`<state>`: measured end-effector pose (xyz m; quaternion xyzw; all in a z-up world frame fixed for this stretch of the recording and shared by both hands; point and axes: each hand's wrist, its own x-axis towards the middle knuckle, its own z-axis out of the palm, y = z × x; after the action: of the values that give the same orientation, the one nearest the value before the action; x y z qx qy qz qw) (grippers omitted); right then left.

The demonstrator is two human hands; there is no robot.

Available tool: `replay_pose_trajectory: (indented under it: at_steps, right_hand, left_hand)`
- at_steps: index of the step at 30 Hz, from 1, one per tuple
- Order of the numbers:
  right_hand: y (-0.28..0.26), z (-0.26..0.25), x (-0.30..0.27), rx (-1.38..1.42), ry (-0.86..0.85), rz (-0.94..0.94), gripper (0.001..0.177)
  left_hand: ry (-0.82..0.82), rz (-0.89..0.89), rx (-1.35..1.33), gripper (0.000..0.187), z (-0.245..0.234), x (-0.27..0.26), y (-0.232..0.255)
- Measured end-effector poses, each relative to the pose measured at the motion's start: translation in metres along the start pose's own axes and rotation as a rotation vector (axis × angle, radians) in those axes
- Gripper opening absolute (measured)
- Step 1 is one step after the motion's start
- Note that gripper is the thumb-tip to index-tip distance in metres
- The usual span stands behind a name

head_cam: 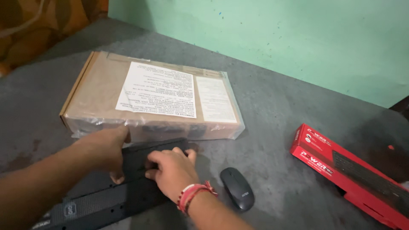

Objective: The person inserts a battery into a wireless mouse and then into a wireless keyboard, closing both battery compartments. The person then removes the plastic wrap from a cardboard box.

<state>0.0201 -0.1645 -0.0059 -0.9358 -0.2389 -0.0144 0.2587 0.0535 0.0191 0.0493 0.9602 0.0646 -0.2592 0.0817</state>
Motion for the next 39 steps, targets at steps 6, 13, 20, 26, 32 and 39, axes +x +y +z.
replay_pose_trajectory:
  at_steps: [6, 13, 20, 26, 32, 39]
  right_hand:
    - [-0.017, -0.025, -0.013, 0.011, 0.234, -0.191, 0.008]
    - [-0.076, -0.058, 0.020, 0.450, 0.499, 0.346, 0.027]
    - [-0.119, -0.099, 0.071, 0.507, 0.792, 0.194, 0.033]
    - [-0.130, -0.119, 0.082, 0.764, 0.707, -0.097, 0.026]
    - [-0.135, -0.118, 0.068, 0.611, 0.461, -0.084, 0.033]
    - [-0.131, -0.135, 0.064, 0.466, 0.295, -0.119, 0.037]
  left_hand:
    - [-0.177, 0.120, -0.262, 0.058, -0.036, -0.015, -0.014]
    - [0.048, 0.101, -0.493, 0.045, -0.107, -0.065, -0.022]
    - [0.279, 0.244, -0.811, 0.071, -0.144, -0.093, -0.023]
    - [0.431, 0.435, -1.178, 0.066, -0.110, -0.090, -0.025]
    - [0.371, 0.176, -1.990, 0.053, -0.063, -0.079, -0.032]
    - [0.242, 0.316, -2.318, 0.033, -0.046, -0.093, -0.015]
